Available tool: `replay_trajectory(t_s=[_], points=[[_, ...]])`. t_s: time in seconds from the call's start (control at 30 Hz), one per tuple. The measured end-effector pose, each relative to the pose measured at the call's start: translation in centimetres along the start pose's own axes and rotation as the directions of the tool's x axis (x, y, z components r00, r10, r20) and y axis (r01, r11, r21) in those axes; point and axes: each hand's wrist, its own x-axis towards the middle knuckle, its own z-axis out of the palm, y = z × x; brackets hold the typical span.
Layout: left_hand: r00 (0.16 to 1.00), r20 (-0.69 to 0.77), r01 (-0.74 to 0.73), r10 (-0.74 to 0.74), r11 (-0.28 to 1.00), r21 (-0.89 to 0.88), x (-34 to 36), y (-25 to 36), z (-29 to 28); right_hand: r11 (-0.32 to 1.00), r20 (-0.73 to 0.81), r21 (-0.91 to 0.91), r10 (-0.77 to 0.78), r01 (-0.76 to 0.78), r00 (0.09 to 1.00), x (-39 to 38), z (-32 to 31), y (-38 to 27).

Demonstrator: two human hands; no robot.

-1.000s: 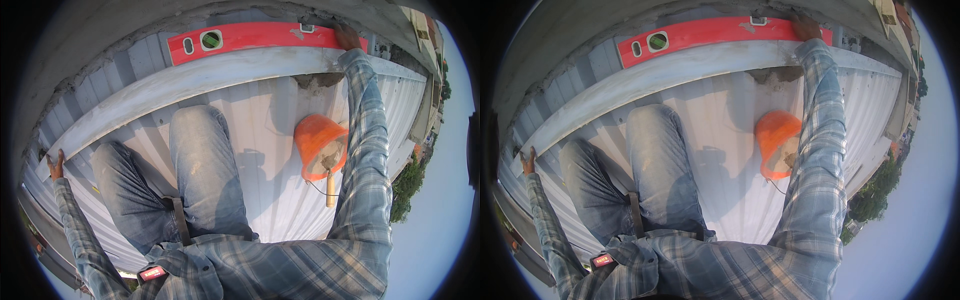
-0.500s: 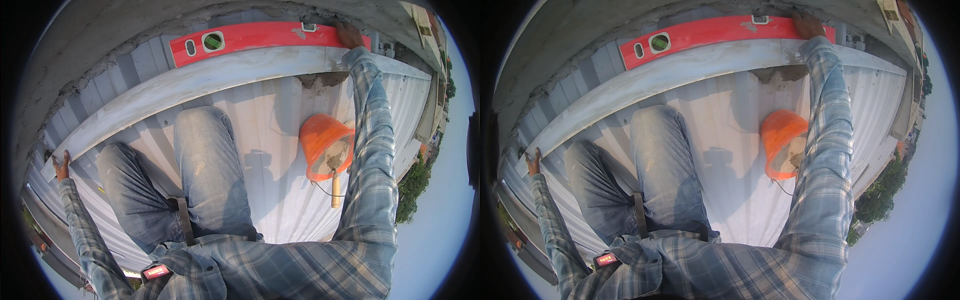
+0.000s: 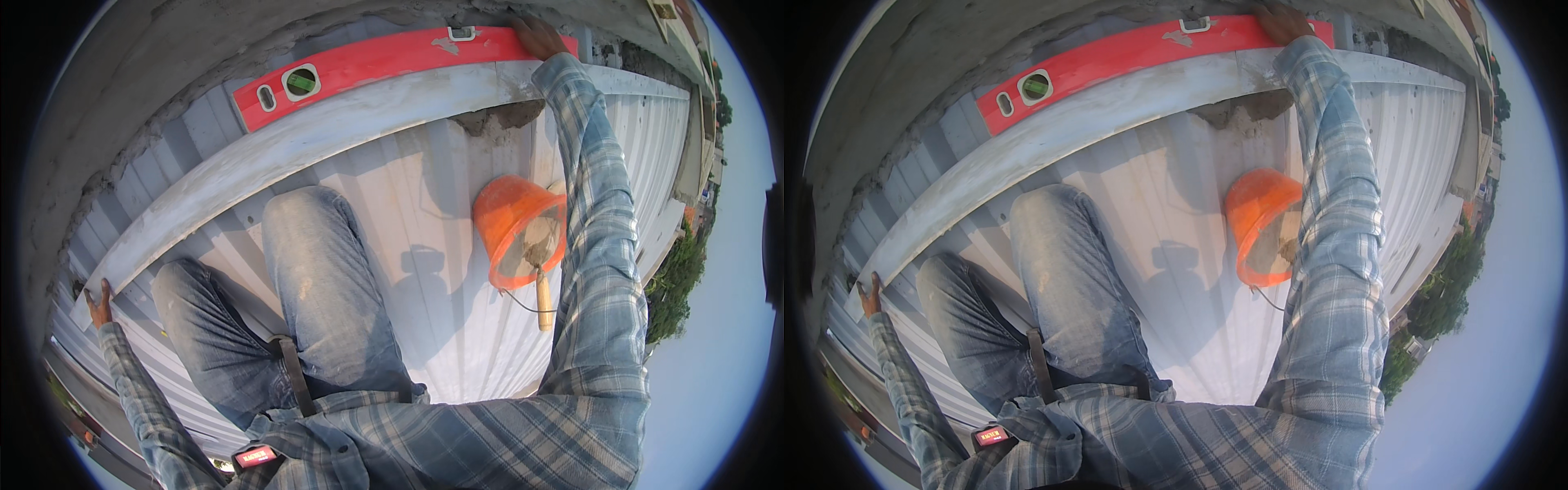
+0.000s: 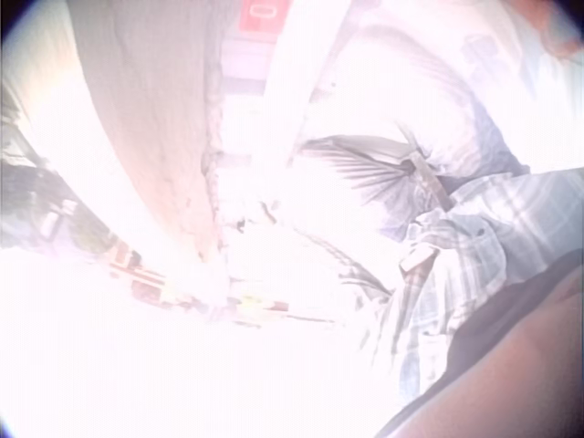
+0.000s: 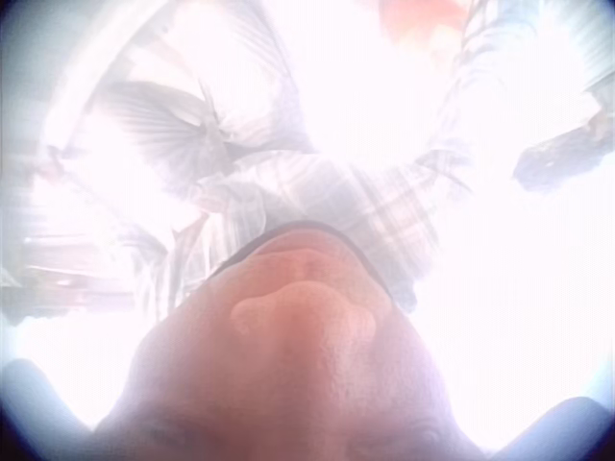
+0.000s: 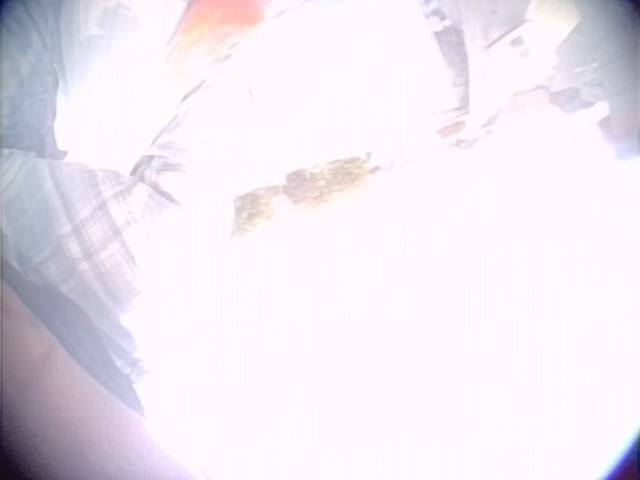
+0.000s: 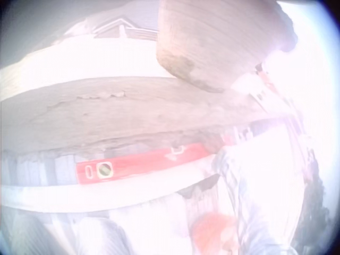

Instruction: The person applies cement to a curved metal roof edge using a trowel, then places a long metal strip along the edge and checks its alignment with a spirit level. The person repeatedly scoops cement from a bucket and smooths it along the strip.

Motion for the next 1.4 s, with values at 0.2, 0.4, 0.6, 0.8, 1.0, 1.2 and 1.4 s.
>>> replay_trajectory(t_s=[0.2,0.4,0.6,0.8,1.0,1.2,1.4], points=[[0.961,-0.108,-0.243,0.254,0.964,0.106,-3.1,2.6,-0.8,0.999,-0.036,-0.036,-0.029,0.028,0.999,1.5,-0.2,-2.6],[0.673,-0.036,-0.732,0.739,0.672,0.111,-16.2,25.0,-1.2,0.999,-0.021,-0.048,0.000,-0.001,1.000,0.2,-1.2,-2.9],[0.407,0.157,-0.911,0.900,0.385,0.149,-23.1,36.2,1.8,0.999,-0.029,-0.051,-0.006,0.004,1.000,0.6,-1.2,-3.2],[0.414,0.180,-0.910,0.892,0.403,0.099,-25.1,41.7,4.3,0.999,-0.034,-0.052,-0.007,0.006,0.999,0.7,-1.2,-3.6],[0.461,0.170,-0.887,0.871,0.456,0.068,-25.3,42.8,4.8,0.998,-0.033,-0.055,-0.005,0.003,0.999,0.7,-1.4,-3.6],[0.474,0.190,-0.879,0.860,0.474,0.045,-25.4,43.1,4.4,0.998,-0.029,-0.055,-0.004,0.002,1.000,0.8,-1.4,-3.7],[0.475,0.193,-0.878,0.859,0.475,0.047,-25.3,43.0,4.3,0.998,-0.027,-0.064,-0.004,0.002,1.000,0.8,-1.5,-3.6]])
